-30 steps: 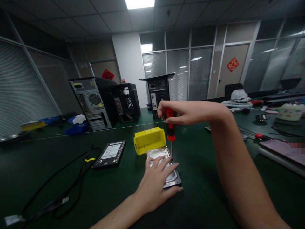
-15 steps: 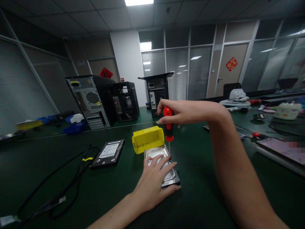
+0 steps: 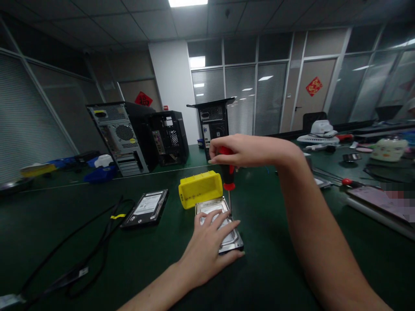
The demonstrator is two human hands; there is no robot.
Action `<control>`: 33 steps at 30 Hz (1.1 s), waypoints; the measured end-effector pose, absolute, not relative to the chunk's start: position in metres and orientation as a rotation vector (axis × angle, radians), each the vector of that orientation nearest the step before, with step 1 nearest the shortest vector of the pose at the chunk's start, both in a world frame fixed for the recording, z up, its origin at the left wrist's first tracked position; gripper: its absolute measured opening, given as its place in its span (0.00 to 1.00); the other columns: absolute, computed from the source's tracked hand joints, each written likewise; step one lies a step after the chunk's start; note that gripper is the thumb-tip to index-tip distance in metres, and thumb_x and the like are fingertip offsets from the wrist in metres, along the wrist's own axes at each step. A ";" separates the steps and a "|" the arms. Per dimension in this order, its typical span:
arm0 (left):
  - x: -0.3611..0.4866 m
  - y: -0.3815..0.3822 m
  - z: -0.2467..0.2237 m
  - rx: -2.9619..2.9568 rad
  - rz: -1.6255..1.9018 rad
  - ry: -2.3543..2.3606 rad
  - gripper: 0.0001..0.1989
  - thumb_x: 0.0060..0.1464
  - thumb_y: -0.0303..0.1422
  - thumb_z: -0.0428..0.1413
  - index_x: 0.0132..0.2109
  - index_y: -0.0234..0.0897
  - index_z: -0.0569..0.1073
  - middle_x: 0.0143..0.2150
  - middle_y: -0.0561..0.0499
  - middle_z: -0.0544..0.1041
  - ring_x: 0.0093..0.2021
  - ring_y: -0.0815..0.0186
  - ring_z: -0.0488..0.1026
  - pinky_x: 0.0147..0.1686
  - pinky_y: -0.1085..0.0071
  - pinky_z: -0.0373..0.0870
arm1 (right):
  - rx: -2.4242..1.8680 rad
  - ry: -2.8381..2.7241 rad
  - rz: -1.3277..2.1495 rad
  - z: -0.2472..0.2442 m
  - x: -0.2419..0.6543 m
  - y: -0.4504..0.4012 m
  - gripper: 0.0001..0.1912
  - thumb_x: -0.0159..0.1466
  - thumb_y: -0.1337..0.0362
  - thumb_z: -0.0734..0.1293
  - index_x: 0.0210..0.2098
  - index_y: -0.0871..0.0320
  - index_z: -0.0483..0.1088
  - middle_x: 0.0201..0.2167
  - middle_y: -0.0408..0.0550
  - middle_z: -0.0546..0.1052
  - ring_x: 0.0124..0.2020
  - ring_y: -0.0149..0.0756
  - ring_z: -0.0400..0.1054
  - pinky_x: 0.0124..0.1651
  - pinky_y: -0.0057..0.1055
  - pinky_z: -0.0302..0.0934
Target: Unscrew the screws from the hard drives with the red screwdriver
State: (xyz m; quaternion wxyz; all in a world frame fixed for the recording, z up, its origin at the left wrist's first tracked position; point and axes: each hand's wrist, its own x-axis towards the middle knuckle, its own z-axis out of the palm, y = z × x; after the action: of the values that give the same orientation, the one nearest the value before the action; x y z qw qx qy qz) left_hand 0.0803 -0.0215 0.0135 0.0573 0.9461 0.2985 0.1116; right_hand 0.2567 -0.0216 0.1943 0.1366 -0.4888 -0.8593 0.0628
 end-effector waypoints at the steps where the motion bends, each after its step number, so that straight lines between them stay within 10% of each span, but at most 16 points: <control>1: 0.080 -0.021 0.013 2.869 0.340 0.903 0.29 0.55 0.51 0.50 0.62 0.53 0.58 0.65 0.51 0.57 0.63 0.50 0.52 0.57 0.42 0.45 | -1.414 -2.491 0.167 0.194 0.258 -0.022 0.12 0.63 0.58 0.59 0.41 0.59 0.65 0.37 0.48 0.72 0.31 0.30 0.66 0.30 0.26 0.59; 33: 0.079 -0.021 0.015 2.858 0.364 0.877 0.29 0.55 0.49 0.52 0.62 0.51 0.58 0.66 0.49 0.56 0.64 0.49 0.51 0.57 0.42 0.46 | -1.426 -2.513 0.231 0.198 0.283 -0.021 0.17 0.62 0.66 0.57 0.50 0.57 0.61 0.44 0.50 0.68 0.41 0.35 0.64 0.39 0.29 0.60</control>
State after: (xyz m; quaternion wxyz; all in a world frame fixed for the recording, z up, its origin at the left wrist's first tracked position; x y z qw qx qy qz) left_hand 0.0788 -0.0206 0.0150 0.0647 0.9470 0.2906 0.1205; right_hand 0.2826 -0.0213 0.1978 0.1211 -0.4881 -0.8607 0.0792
